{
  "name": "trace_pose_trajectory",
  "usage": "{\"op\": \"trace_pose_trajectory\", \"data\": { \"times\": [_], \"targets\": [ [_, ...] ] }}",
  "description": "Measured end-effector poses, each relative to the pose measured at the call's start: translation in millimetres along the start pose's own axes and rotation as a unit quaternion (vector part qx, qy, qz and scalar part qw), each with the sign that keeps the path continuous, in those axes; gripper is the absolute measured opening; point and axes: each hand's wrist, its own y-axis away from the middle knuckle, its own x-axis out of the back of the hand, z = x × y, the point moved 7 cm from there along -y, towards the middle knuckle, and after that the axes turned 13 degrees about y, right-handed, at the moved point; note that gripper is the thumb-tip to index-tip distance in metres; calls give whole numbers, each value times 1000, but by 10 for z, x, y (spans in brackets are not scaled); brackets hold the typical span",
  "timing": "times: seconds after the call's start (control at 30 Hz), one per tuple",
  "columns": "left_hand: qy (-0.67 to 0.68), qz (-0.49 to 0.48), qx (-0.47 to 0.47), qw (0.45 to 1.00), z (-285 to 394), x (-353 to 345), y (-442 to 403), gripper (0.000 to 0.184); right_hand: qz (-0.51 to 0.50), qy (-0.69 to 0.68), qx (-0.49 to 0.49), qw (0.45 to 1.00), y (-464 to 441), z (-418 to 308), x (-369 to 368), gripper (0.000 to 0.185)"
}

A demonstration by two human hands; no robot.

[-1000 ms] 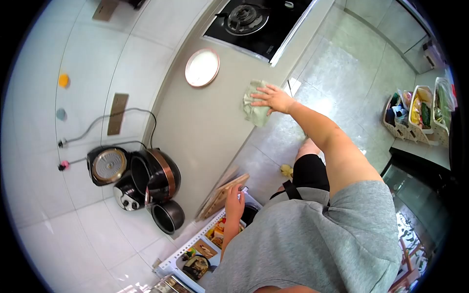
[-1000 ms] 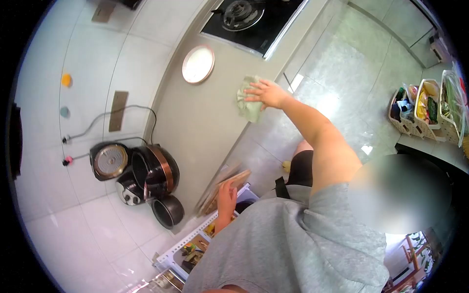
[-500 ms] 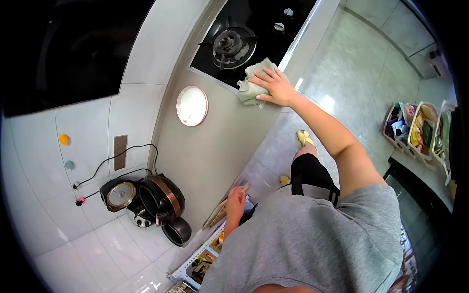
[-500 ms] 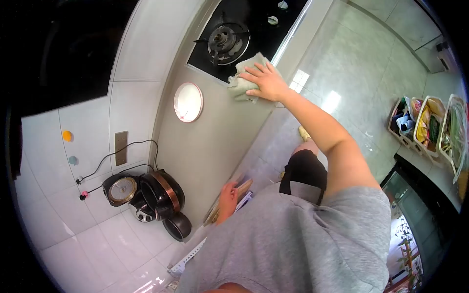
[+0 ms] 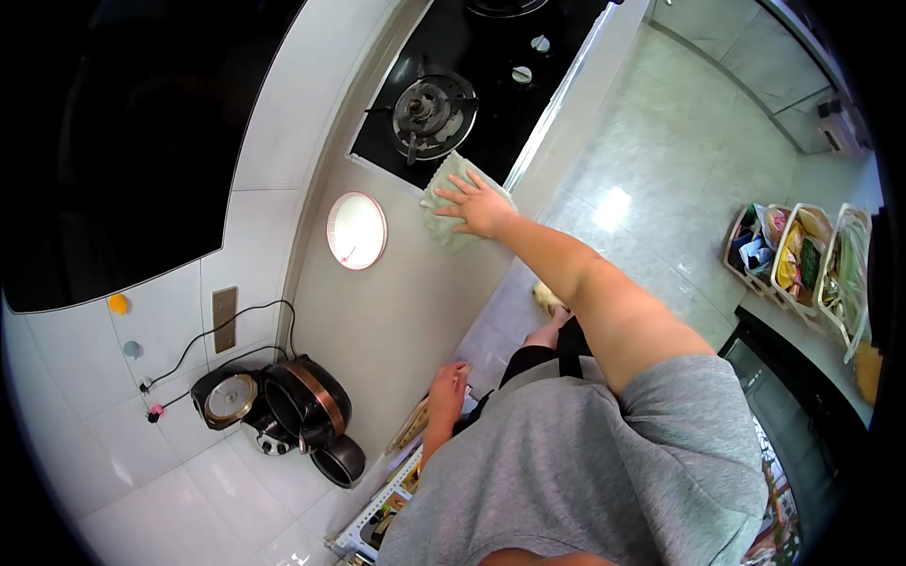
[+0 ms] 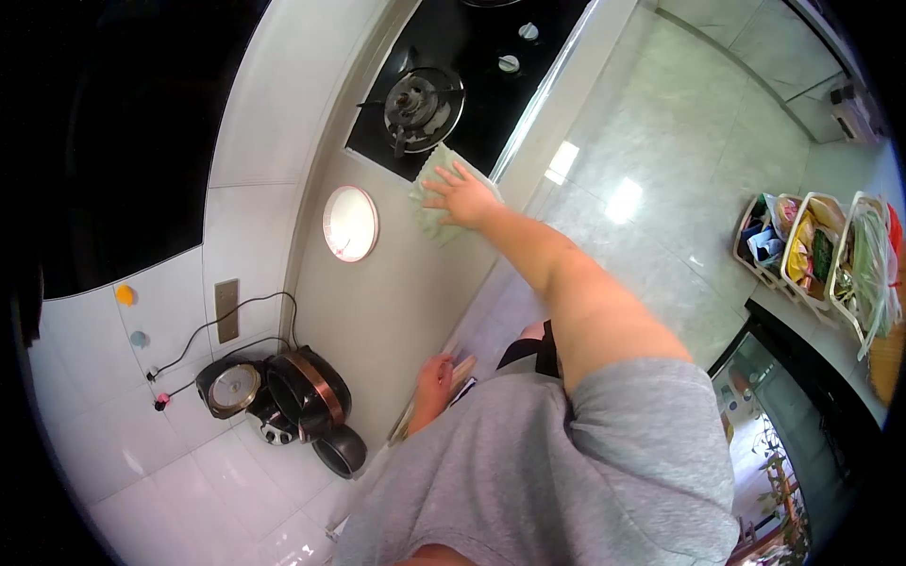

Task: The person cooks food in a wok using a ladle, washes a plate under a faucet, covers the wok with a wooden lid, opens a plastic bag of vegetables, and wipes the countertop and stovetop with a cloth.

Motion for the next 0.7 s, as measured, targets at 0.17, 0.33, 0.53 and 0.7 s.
{"op": "trace_pose_trajectory", "data": {
  "times": [0.17, 0.33, 0.53, 0.7],
  "targets": [
    [5, -15, -5, 1000, -158, 87, -203, 20, 31, 19, -92, 995, 470, 312, 161, 55],
    [2, 6, -64, 998, -170, 122, -631, 17, 57, 39, -241, 968, 834, 817, 311, 58],
    [7, -18, -75, 997, 183, 155, -977, 16, 63, 56, -337, 938, 922, 1350, 427, 63],
    [-43, -22, -96, 994, 417, 133, -1290, 16, 76, 45, -367, 926, 994, 1926, 569, 63]
  ]
}}
